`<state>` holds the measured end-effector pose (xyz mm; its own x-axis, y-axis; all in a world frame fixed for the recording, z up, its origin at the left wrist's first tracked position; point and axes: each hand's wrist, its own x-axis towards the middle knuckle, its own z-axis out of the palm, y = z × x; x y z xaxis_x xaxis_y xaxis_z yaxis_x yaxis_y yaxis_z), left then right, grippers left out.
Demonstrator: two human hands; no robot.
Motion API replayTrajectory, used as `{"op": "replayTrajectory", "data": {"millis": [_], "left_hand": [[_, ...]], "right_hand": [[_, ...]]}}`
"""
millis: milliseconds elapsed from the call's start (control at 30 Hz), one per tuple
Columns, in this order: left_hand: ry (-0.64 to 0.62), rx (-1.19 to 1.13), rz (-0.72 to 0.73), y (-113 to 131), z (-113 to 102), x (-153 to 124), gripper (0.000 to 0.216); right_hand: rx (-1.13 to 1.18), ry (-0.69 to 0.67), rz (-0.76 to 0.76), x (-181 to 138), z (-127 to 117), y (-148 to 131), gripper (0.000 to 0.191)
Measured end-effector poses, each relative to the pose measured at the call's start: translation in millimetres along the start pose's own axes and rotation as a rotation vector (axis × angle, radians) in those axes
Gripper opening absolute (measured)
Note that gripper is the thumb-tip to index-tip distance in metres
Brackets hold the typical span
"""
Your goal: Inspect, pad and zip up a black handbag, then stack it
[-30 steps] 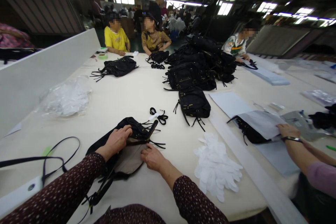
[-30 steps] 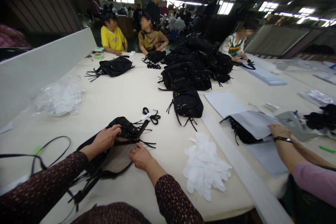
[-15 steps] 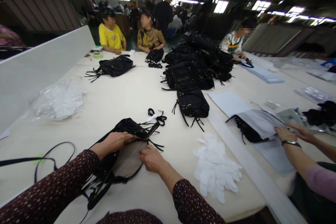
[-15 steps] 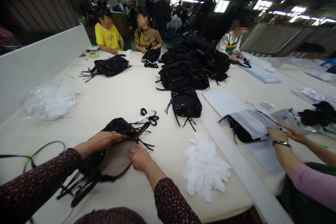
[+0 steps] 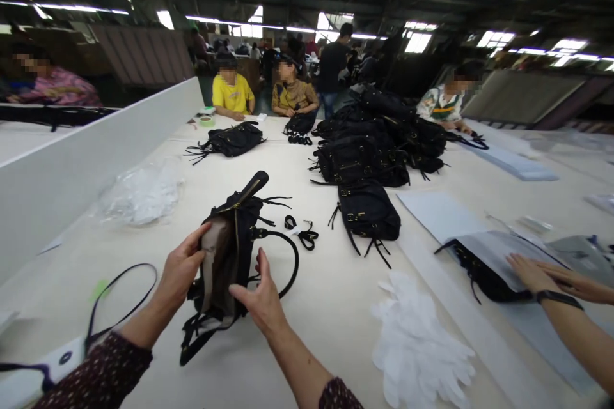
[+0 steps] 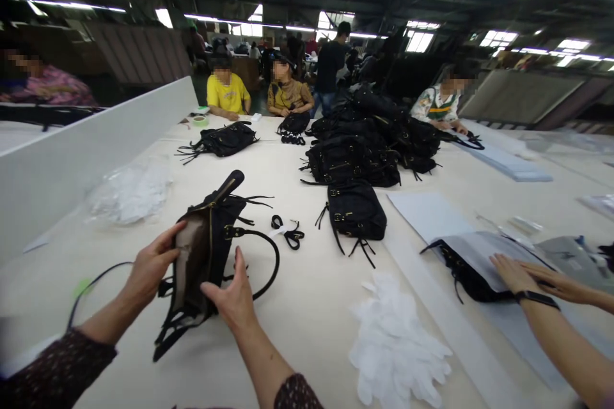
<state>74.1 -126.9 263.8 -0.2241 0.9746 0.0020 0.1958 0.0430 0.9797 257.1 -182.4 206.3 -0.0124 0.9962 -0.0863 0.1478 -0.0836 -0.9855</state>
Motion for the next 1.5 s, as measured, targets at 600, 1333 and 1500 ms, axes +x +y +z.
{"op": "replayTrajectory", "data": {"millis": [600, 1333, 1500], "left_hand": [[0.121, 0.162, -0.322, -91, -34, -145, 0.063], [-0.516, 1.092, -0.047, -84, 24, -17, 0.05], [-0.533, 1.116, -0.016, -85, 24, -2, 0.047]], "right_hand": [[-0.84, -0.469, -0.753, 79, -10, -85, 0.058], [-0.735, -0.191, -0.473, 66, -22, 17, 0.027], [-0.863, -0.274, -0.414, 15, -35, 78, 0.029]]}}
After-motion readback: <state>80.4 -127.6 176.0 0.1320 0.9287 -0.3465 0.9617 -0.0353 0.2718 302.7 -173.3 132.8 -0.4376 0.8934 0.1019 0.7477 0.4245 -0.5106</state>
